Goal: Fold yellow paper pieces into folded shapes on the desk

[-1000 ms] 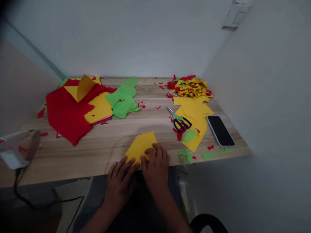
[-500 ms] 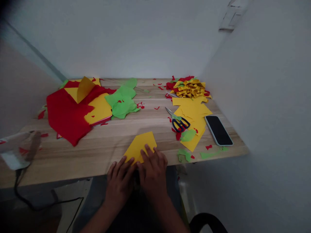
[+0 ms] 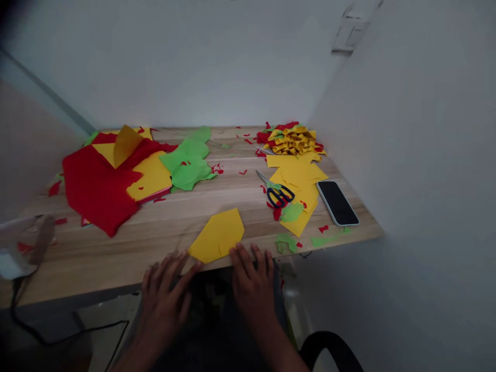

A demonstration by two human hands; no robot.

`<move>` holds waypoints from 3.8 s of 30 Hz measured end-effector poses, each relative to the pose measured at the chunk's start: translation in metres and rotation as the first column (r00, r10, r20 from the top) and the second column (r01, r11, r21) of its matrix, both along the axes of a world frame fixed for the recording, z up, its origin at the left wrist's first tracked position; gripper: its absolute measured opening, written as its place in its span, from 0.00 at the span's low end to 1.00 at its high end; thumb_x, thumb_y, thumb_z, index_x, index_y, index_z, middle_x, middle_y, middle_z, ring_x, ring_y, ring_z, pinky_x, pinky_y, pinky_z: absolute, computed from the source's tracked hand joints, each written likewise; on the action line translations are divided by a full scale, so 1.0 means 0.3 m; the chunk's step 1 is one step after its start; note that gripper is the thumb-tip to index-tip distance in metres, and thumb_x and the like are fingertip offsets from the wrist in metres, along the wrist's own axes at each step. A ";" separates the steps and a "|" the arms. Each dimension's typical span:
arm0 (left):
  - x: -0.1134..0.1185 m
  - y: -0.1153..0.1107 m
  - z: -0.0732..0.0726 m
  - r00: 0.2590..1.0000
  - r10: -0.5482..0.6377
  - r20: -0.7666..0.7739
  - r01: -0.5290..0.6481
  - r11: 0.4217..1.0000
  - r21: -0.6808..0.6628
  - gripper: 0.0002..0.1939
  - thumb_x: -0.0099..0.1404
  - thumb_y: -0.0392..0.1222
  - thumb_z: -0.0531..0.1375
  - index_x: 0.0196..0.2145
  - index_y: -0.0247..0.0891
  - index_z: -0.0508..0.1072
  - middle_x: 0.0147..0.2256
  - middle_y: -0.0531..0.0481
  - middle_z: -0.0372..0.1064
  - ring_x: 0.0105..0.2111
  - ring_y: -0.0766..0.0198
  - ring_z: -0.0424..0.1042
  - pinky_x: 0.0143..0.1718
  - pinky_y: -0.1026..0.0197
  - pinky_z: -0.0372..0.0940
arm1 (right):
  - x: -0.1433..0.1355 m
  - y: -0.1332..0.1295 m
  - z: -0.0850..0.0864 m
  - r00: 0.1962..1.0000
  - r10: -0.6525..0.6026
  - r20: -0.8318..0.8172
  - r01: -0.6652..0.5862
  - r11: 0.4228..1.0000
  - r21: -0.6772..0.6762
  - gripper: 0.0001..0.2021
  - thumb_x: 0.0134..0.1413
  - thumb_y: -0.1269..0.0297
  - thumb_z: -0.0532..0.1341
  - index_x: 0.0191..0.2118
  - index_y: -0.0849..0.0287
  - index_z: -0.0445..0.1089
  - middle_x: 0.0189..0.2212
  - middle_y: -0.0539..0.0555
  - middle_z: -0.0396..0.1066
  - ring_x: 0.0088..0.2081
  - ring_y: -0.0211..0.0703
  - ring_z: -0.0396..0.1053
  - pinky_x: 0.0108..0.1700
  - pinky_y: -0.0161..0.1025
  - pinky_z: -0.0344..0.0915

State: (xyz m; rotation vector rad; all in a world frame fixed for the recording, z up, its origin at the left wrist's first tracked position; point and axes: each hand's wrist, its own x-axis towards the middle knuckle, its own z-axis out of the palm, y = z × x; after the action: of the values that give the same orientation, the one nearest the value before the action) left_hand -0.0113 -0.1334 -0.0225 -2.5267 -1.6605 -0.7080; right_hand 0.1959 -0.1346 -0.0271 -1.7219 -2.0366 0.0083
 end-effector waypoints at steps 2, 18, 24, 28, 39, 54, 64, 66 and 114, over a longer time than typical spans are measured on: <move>0.023 0.003 0.026 0.996 -0.087 0.033 0.087 0.996 -0.018 0.27 0.62 0.31 0.53 0.59 0.44 0.64 0.59 0.44 0.62 0.60 0.53 0.57 0.60 0.44 0.53 | -0.050 -0.005 0.025 1.000 -0.030 -0.005 0.029 0.999 -0.014 0.22 0.59 0.71 0.55 0.58 0.50 0.64 0.52 0.56 0.70 0.53 0.57 0.63 0.57 0.61 0.51; 0.028 0.237 0.043 0.928 -0.292 0.233 0.323 0.940 -0.111 0.11 0.68 0.36 0.53 0.42 0.40 0.74 0.44 0.48 0.75 0.49 0.62 0.71 0.57 0.50 0.62 | -0.025 0.364 0.067 0.973 0.044 -0.226 -0.076 0.988 -0.136 0.22 0.55 0.65 0.59 0.57 0.59 0.64 0.43 0.58 0.72 0.46 0.50 0.66 0.49 0.48 0.61; 0.015 0.237 0.036 0.970 -0.207 0.127 0.224 0.966 -0.133 0.12 0.67 0.37 0.55 0.45 0.42 0.74 0.49 0.47 0.73 0.53 0.55 0.67 0.58 0.42 0.58 | -0.037 0.348 0.050 0.912 0.222 -0.345 -0.272 0.957 -0.104 0.10 0.56 0.74 0.58 0.39 0.54 0.75 0.37 0.52 0.74 0.42 0.42 0.68 0.46 0.41 0.63; 0.016 0.234 0.037 0.981 -0.166 0.097 0.179 0.973 -0.149 0.12 0.67 0.39 0.56 0.46 0.44 0.75 0.50 0.48 0.72 0.54 0.54 0.65 0.58 0.42 0.58 | -0.005 0.326 0.052 0.897 0.368 -0.244 -0.393 0.917 -0.063 0.09 0.57 0.70 0.61 0.41 0.51 0.77 0.43 0.50 0.75 0.44 0.42 0.67 0.47 0.41 0.63; 0.042 0.230 0.049 0.986 -0.042 0.160 0.071 0.981 -0.178 0.09 0.66 0.39 0.58 0.42 0.44 0.77 0.47 0.50 0.74 0.52 0.56 0.66 0.55 0.45 0.59 | 0.018 0.319 0.060 0.889 0.426 -0.168 -0.449 0.884 -0.133 0.12 0.62 0.65 0.58 0.47 0.45 0.74 0.49 0.45 0.74 0.45 0.44 0.66 0.48 0.44 0.63; 0.041 0.234 0.052 0.987 -0.026 0.159 0.060 0.975 -0.215 0.11 0.66 0.40 0.57 0.44 0.45 0.74 0.51 0.48 0.70 0.51 0.54 0.65 0.51 0.47 0.61 | 0.048 0.286 0.057 0.852 0.499 -0.159 -0.521 0.836 -0.171 0.21 0.53 0.71 0.59 0.53 0.48 0.71 0.54 0.44 0.69 0.55 0.49 0.60 0.57 0.50 0.57; 0.032 0.241 0.066 0.989 -0.144 -0.018 0.135 0.960 -0.244 0.23 0.68 0.37 0.53 0.58 0.51 0.64 0.56 0.53 0.67 0.57 0.54 0.61 0.57 0.45 0.54 | 0.058 0.283 0.056 0.841 0.497 -0.212 -0.531 0.834 -0.151 0.23 0.50 0.72 0.58 0.53 0.48 0.71 0.53 0.45 0.71 0.55 0.49 0.60 0.57 0.52 0.58; 0.032 0.240 0.069 0.989 -0.146 -0.025 0.136 0.961 -0.240 0.22 0.68 0.36 0.53 0.58 0.50 0.65 0.56 0.53 0.67 0.57 0.54 0.61 0.57 0.45 0.55 | 0.065 0.281 0.041 0.846 0.468 -0.256 -0.506 0.855 -0.109 0.26 0.49 0.75 0.56 0.53 0.49 0.71 0.52 0.46 0.71 0.55 0.48 0.60 0.57 0.51 0.59; 0.053 0.235 0.069 0.989 -0.123 -0.077 0.101 0.964 -0.248 0.27 0.63 0.31 0.53 0.58 0.49 0.65 0.60 0.53 0.62 0.60 0.49 0.56 0.60 0.39 0.49 | 0.026 0.236 0.022 0.925 0.380 -0.013 -0.376 0.908 -0.183 0.29 0.55 0.73 0.56 0.62 0.47 0.60 0.60 0.47 0.63 0.63 0.51 0.53 0.64 0.56 0.48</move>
State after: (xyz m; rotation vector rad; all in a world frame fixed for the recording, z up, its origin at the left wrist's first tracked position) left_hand 0.0046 -0.0630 -0.0017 -2.7905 -1.6789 -0.4081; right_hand 0.2037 -0.0638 -0.0204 -1.3998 -2.4208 0.3107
